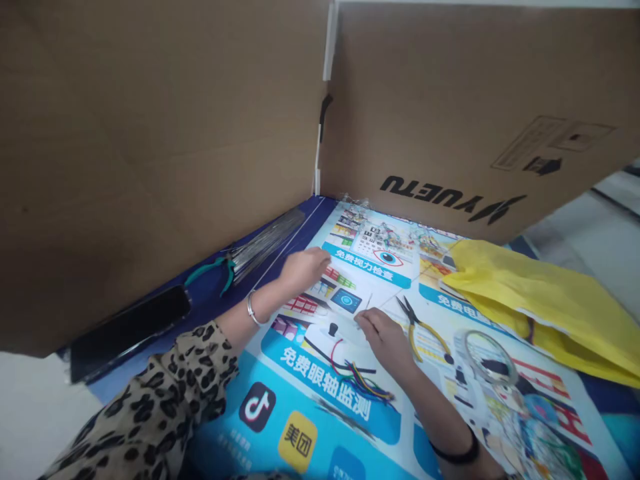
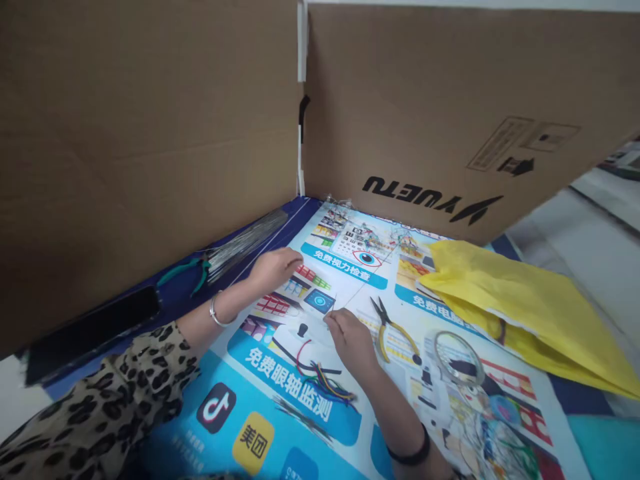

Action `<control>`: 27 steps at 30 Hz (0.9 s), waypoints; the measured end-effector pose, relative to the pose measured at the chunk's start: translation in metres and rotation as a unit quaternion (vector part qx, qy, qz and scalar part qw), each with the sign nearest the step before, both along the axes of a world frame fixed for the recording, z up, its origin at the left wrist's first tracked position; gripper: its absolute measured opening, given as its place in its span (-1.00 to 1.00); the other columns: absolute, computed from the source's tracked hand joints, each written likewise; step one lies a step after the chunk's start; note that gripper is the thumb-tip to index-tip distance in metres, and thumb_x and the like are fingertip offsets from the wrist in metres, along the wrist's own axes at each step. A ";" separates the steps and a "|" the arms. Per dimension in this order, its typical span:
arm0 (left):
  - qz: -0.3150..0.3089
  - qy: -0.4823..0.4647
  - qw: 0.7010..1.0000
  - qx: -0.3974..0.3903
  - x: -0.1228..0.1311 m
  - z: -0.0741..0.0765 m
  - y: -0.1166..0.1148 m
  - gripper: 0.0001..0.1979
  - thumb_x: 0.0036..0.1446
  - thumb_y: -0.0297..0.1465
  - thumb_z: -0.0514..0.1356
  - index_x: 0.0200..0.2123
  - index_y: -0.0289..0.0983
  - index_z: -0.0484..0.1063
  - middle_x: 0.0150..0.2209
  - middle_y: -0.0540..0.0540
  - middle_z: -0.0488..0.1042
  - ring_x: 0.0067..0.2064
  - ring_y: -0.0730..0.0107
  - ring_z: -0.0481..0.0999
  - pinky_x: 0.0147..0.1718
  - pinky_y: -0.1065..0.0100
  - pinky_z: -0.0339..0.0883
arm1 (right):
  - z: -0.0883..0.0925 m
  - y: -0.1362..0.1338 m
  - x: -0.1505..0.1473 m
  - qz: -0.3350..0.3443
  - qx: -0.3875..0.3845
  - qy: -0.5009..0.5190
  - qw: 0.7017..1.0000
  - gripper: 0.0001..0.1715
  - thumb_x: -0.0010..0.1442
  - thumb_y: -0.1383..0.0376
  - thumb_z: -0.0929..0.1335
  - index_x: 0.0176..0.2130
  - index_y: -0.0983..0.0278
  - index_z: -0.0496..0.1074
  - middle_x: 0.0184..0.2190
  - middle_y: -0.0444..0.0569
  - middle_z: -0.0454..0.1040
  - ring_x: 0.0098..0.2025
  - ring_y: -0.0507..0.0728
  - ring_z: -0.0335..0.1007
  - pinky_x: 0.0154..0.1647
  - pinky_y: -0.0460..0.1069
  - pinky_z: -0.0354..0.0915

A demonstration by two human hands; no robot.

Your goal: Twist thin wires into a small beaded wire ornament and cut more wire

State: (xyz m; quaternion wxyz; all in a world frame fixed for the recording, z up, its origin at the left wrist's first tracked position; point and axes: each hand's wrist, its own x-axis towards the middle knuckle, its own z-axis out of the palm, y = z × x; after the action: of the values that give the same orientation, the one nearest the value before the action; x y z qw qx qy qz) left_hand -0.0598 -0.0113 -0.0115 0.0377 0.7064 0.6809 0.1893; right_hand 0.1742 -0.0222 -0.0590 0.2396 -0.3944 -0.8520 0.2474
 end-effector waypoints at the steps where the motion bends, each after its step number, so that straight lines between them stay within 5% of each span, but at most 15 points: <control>1: 0.073 0.056 0.995 -0.028 -0.016 0.004 0.003 -0.72 0.23 -0.33 -0.05 -0.18 -0.17 0.45 -0.14 -0.09 0.47 -0.12 0.31 0.46 -0.15 0.34 0.31 | 0.001 -0.001 0.000 -0.003 -0.004 -0.003 1.000 -0.72 0.26 0.22 0.18 -0.35 0.23 0.40 -0.35 -0.05 0.47 -0.28 0.11 0.40 -0.22 -0.01 0.28; 8: 0.194 0.117 0.966 -0.121 -0.094 -0.002 0.017 -0.72 -0.01 -0.38 0.18 -0.25 -0.45 0.50 -0.16 -0.45 0.45 -0.07 -0.14 0.42 -0.20 0.09 0.35 | 0.002 -0.002 0.000 0.000 -0.007 -0.004 1.000 -0.69 0.27 0.19 0.15 -0.36 0.22 0.39 -0.35 -0.04 0.47 -0.29 0.12 0.41 -0.24 -0.01 0.29; 16: 0.236 0.122 0.956 -0.126 -0.096 -0.015 0.023 -0.65 0.10 -0.59 -0.05 -0.18 -0.46 0.49 -0.15 -0.44 0.46 -0.08 0.05 0.46 -0.15 0.17 0.33 | 0.002 -0.002 0.001 0.002 -0.012 0.002 1.000 -0.69 0.27 0.18 0.15 -0.36 0.22 0.36 -0.34 -0.04 0.47 -0.27 0.13 0.40 -0.22 -0.01 0.29; 27: 0.251 0.081 0.958 -0.113 -0.104 -0.017 0.025 -0.70 0.04 -0.51 0.05 -0.19 -0.44 0.48 -0.14 -0.43 0.46 -0.08 0.03 0.46 -0.16 0.20 0.34 | 0.002 -0.002 0.000 0.002 -0.011 -0.005 1.000 -0.69 0.27 0.17 0.14 -0.37 0.20 0.35 -0.36 -0.04 0.46 -0.31 0.14 0.40 -0.26 0.01 0.29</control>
State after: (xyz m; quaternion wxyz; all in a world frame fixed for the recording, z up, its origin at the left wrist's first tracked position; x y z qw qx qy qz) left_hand -0.1642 0.0142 -0.0288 0.0136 0.5169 0.8540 0.0567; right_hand 0.1746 -0.0243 -0.0574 0.2308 -0.3966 -0.8510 0.2555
